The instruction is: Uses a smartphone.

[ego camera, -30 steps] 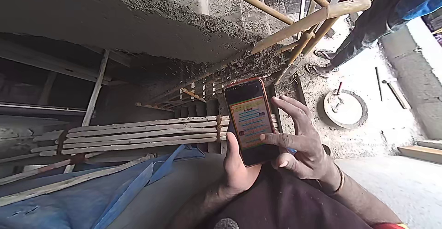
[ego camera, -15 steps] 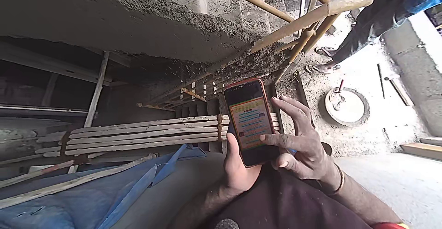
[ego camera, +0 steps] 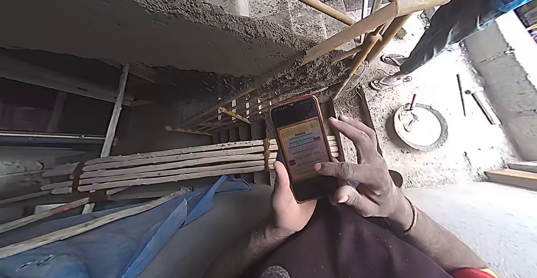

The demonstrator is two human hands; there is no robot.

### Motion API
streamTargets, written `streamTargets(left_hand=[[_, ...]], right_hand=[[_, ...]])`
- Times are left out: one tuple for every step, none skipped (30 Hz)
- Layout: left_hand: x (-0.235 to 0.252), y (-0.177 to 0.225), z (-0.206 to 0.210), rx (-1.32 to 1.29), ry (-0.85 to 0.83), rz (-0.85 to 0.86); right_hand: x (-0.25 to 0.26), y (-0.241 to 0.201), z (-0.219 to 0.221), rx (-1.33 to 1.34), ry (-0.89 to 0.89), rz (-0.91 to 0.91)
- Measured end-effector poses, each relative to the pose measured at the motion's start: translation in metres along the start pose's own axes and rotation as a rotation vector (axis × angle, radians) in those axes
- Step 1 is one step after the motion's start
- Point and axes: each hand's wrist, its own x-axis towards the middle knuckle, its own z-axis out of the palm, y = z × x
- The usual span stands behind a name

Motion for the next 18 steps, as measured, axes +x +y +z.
streamTargets(left_hand=[[0.0004, 0.0, 0.0002, -0.001, 0.001, 0.002], [0.001, -0.0002, 0.0, -0.002, 0.0, 0.008], [0.0013, -0.0004, -0.0002, -0.006, -0.002, 0.009], [0.0016, -0.0004, -0.0002, -0.011, -0.005, 0.008], [0.0021, 0.0003, 0.0004, -0.012, -0.005, -0.001], [0.0025, 0.0011, 0.0014, -0.013, -0.001, -0.014], [0.0029, 0.0018, 0.0021, -0.014, 0.0, -0.025], [0.0035, 0.0021, 0.0029, -0.009, 0.0, -0.031], [0.0041, 0.0021, 0.0035, -0.004, -0.003, -0.031], [0.0049, 0.0017, 0.0037, 0.0, -0.008, -0.028], [0.0057, 0.0016, 0.004, -0.003, -0.013, -0.027], [0.0064, 0.0015, 0.0043, -0.002, -0.02, -0.029], [0.007, 0.0013, 0.0046, -0.001, -0.028, -0.034], [0.0075, 0.0011, 0.0052, -0.002, -0.028, -0.04], [0.0078, 0.001, 0.0057, -0.002, -0.029, -0.044], [0.0078, 0.0008, 0.006, 0.0, -0.028, -0.047], [0.0076, 0.0004, 0.0059, 0.0, -0.026, -0.049], [0.0076, 0.0002, 0.0055, -0.002, -0.024, -0.051]], right_hand=[[-0.0001, 0.0004, 0.0002, 0.001, 0.003, 0.0], [-0.0001, 0.001, 0.0004, 0.004, 0.006, 0.0], [-0.0002, 0.0015, 0.0005, 0.011, 0.01, -0.001], [-0.0002, 0.0018, 0.0006, 0.017, 0.013, -0.002], [-0.0001, 0.0018, 0.0004, 0.022, 0.012, 0.0], [0.0, 0.002, 0.0003, 0.024, 0.013, 0.0], [0.0001, 0.0021, 0.0001, 0.022, 0.015, -0.002], [0.0003, 0.002, -0.0006, 0.017, 0.012, -0.002], [0.0002, 0.002, -0.0012, 0.011, 0.013, 0.0], [0.0002, 0.002, -0.0017, 0.01, 0.016, 0.002], [0.0003, 0.0021, -0.0021, 0.01, 0.018, 0.002], [-0.0001, 0.0023, -0.0024, 0.012, 0.021, 0.003], [-0.0005, 0.0023, -0.0027, 0.014, 0.026, 0.003], [-0.0007, 0.0024, -0.0031, 0.017, 0.03, 0.004], [-0.0008, 0.0026, -0.0036, 0.016, 0.032, 0.004], [-0.001, 0.0027, -0.0038, 0.015, 0.034, 0.005], [-0.0013, 0.0026, -0.0043, 0.012, 0.033, 0.005], [-0.0013, 0.0027, -0.0046, 0.008, 0.033, 0.004]])
